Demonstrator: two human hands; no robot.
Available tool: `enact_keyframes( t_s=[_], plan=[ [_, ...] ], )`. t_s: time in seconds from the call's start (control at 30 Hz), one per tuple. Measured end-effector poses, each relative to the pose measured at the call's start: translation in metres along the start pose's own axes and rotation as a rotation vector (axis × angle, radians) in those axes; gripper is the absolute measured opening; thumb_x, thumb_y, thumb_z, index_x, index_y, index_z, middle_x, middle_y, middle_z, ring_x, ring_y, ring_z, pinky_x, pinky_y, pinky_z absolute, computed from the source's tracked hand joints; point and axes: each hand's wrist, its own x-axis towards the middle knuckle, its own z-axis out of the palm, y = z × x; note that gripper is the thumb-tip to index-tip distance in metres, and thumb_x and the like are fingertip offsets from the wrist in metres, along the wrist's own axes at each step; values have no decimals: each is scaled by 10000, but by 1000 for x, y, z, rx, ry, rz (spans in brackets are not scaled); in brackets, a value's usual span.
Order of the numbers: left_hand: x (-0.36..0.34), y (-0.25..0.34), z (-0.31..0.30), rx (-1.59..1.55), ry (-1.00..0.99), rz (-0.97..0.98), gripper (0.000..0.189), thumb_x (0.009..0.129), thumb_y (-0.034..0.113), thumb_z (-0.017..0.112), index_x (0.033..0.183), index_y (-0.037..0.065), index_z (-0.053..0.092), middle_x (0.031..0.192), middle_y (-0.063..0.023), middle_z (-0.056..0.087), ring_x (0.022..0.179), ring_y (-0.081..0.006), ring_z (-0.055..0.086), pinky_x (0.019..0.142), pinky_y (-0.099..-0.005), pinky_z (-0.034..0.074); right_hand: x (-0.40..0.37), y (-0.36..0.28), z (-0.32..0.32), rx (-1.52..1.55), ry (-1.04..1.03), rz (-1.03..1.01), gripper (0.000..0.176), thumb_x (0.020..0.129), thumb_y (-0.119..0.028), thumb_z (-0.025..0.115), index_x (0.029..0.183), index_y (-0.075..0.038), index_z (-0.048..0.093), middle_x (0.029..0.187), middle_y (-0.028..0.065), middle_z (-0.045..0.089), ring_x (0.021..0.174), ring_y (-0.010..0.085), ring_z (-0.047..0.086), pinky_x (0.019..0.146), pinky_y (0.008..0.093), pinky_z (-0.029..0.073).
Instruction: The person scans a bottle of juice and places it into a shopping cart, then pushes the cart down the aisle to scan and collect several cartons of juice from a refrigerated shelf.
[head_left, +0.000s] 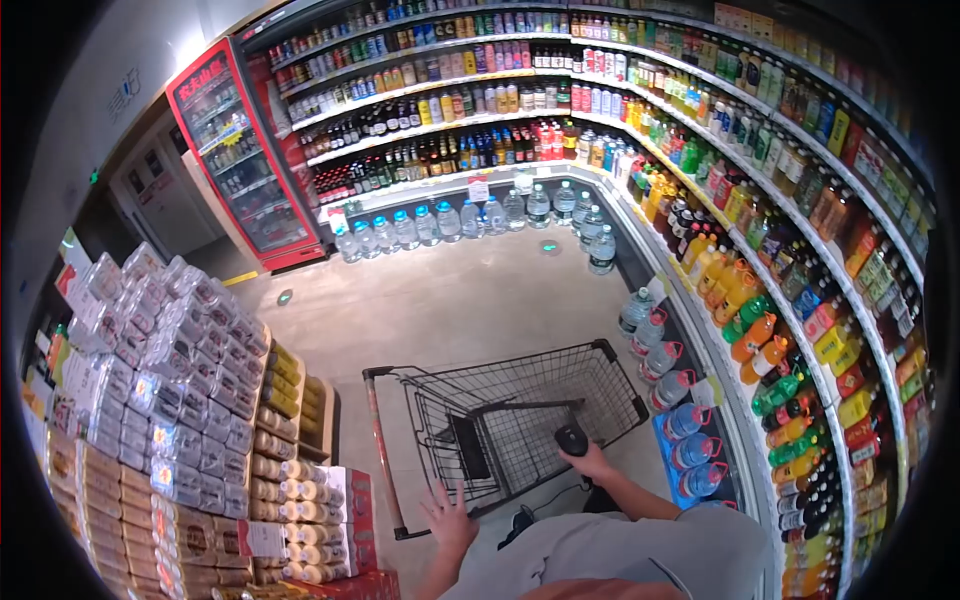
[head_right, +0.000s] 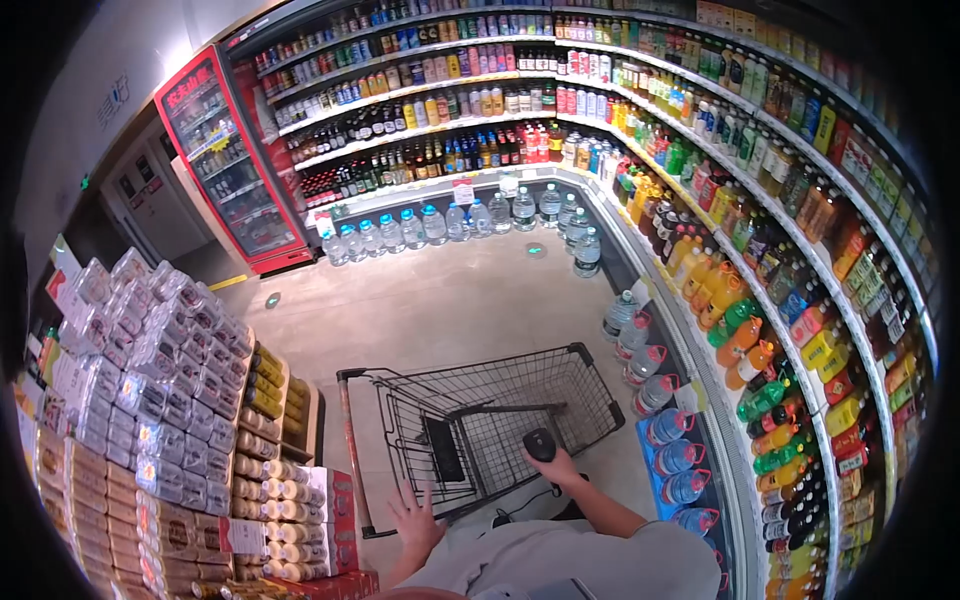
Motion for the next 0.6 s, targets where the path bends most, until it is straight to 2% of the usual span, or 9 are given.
enact_keyframes(
  t_s=[0.03, 0.13, 0.17, 0.23, 0.27, 0.33, 0.37, 0.5, 0.6],
  plan=[
    [-1, 0, -3, -30, -30, 170, 946, 730, 554, 792, 1482, 94, 450, 1532, -195, 437, 1428, -368, 395, 1145, -613, 271, -6, 9, 4, -31, 22, 20, 436, 814, -366, 846, 1091, -46, 741, 938, 83, 732, 856, 181, 673, 767, 356, 531],
    [7, 17, 36, 38, -212, 351, 959, 796, 647, 700, 1512, 76, 413, 1451, -211, 524, 1359, -383, 481, 1104, -599, 344, -25, 33, 7, -74, 100, 17, 485, 801, -400, 849, 1123, -55, 736, 977, 91, 739, 899, 189, 686, 802, 372, 537],
    [9, 27, 47, 42, -206, 366, 959, 796, 647, 700, 1512, 76, 413, 1451, -211, 524, 1359, -383, 481, 1104, -599, 344, -29, 38, 5, -59, 83, 15, 488, 802, -403, 847, 1126, -55, 735, 981, 93, 739, 909, 189, 688, 809, 374, 538],
    [14, 52, 66, -307, -415, 390, 789, 866, 654, 618, 1372, 53, 541, 1283, -233, 630, 1228, -389, 590, 1025, -568, 433, -37, 48, 1, -52, 83, -12, 481, 807, -402, 841, 1127, -60, 734, 986, 89, 741, 919, 185, 691, 818, 376, 543],
    [22, 63, 77, -301, -411, 405, 789, 866, 654, 618, 1372, 53, 541, 1283, -233, 630, 1228, -389, 590, 1025, -568, 433, -39, 54, -2, -42, 97, -12, 481, 807, -402, 841, 1127, -60, 734, 986, 89, 741, 919, 185, 691, 818, 376, 543],
    [36, 83, 93, -333, -516, 454, 719, 883, 650, 594, 1258, 36, 604, 1098, -214, 693, 1047, -386, 675, 898, -532, 511, -38, 74, -7, 6, 204, -49, 523, 796, -445, 835, 1110, -40, 730, 1007, 138, 743, 945, 239, 711, 825, 391, 549],
    [40, 94, 91, -296, -474, 473, 663, 896, 614, 595, 1204, 29, 646, 1017, -193, 717, 988, -385, 696, 842, -520, 535, -40, 77, -14, 18, 219, -46, 523, 796, -445, 835, 1110, -40, 730, 1007, 138, 743, 945, 239, 711, 825, 391, 549],
    [59, 124, 93, -264, -314, 525, 589, 905, 574, 599, 1141, 44, 697, 1020, -176, 727, 956, -382, 709, 789, -518, 551, -52, 75, -59, 105, 183, 112, 519, 803, -449, 835, 1110, -43, 731, 953, 102, 734, 875, 181, 686, 789, 360, 543],
    [68, 139, 91, -233, -538, 275, 492, 927, 514, 569, 1069, 80, 753, 1104, -164, 726, 1047, -364, 700, 841, -500, 559, -62, 97, -88, 160, 229, 144, 489, 809, -420, 839, 1112, -49, 737, 917, 80, 730, 843, 157, 672, 773, 351, 538]
  ],
)
